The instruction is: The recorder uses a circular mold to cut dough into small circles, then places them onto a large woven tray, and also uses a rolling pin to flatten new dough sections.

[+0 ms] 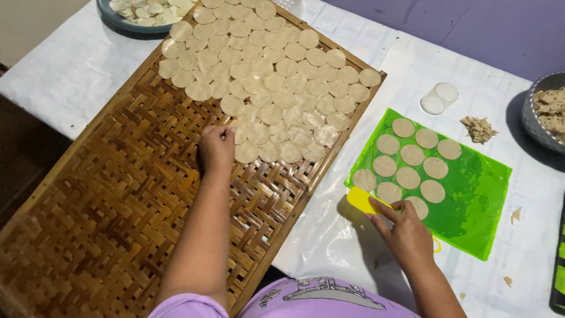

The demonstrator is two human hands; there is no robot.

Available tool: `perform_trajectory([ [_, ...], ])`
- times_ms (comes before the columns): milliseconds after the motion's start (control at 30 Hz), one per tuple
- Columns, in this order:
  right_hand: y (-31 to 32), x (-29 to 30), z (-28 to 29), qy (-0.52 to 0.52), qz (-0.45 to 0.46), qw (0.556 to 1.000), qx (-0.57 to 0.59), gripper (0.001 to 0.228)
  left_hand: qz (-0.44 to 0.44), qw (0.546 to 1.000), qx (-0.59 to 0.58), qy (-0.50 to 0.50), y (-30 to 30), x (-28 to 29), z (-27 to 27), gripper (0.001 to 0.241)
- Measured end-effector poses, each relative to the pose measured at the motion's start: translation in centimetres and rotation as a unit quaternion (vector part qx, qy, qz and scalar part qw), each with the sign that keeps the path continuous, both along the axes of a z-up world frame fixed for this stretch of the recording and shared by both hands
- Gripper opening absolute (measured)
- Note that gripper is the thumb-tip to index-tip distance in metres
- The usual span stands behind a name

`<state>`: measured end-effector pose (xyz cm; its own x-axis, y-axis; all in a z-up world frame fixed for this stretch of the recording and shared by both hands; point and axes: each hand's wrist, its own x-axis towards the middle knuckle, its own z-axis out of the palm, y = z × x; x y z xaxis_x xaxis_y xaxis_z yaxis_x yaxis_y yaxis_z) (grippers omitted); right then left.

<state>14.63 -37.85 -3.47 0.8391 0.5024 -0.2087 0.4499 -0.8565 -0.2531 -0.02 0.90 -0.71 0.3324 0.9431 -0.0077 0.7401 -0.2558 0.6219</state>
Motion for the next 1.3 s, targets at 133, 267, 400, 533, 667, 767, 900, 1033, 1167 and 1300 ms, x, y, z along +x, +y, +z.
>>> perform_trajectory([
  [133,-0.6,0.1,-0.5,0.011,-0.010,1.000,-0.008,0.042,-0.028,0.996,0.076,-0.036,0.6,-0.2,-2.0,0.022],
  [267,-2.3,0.2,-0.8,-0.020,-0.027,0.999,0.023,0.040,-0.069,0.989,0.100,-0.089,2.4,-0.6,-6.7,0.028],
  [400,-5.5,2.3,-0.2,-0.021,-0.125,0.992,0.002,0.041,-0.082,0.953,0.229,-0.182,2.5,-0.7,-8.4,0.050],
  [533,-12.0,6.0,-5.6,-0.093,-0.213,0.970,-0.074,0.042,-0.090,0.937,0.270,-0.200,2.7,-0.7,-9.0,0.051],
  [667,-12.5,6.7,-6.6,-0.117,-0.198,0.967,-0.112,0.038,-0.056,0.927,0.304,-0.212,1.2,0.5,-7.6,0.046],
  [767,-11.7,7.3,-7.0,-0.138,-0.181,0.967,-0.118,0.038,-0.087,0.919,0.297,-0.246,-0.7,1.9,-5.8,0.042],
  [900,-11.3,7.7,-6.3,-0.158,-0.167,0.964,-0.130,0.037,-0.126,0.929,0.214,-0.273,-3.4,3.7,-4.2,0.033],
  [1033,-10.9,7.6,-5.9,-0.131,-0.169,0.970,-0.118,0.039,-0.142,0.959,0.108,-0.220,-9.0,5.5,-0.7,0.030],
  [1167,-11.4,8.2,-6.7,-0.082,-0.217,0.973,-0.006,0.040,-0.209,0.948,0.003,-0.241,-13.0,7.5,-2.5,0.030],
  [1300,-11.0,7.9,-6.9,-0.027,-0.247,0.957,0.147,0.041,-0.260,0.887,-0.208,-0.321,-17.0,9.0,-4.5,0.030],
])
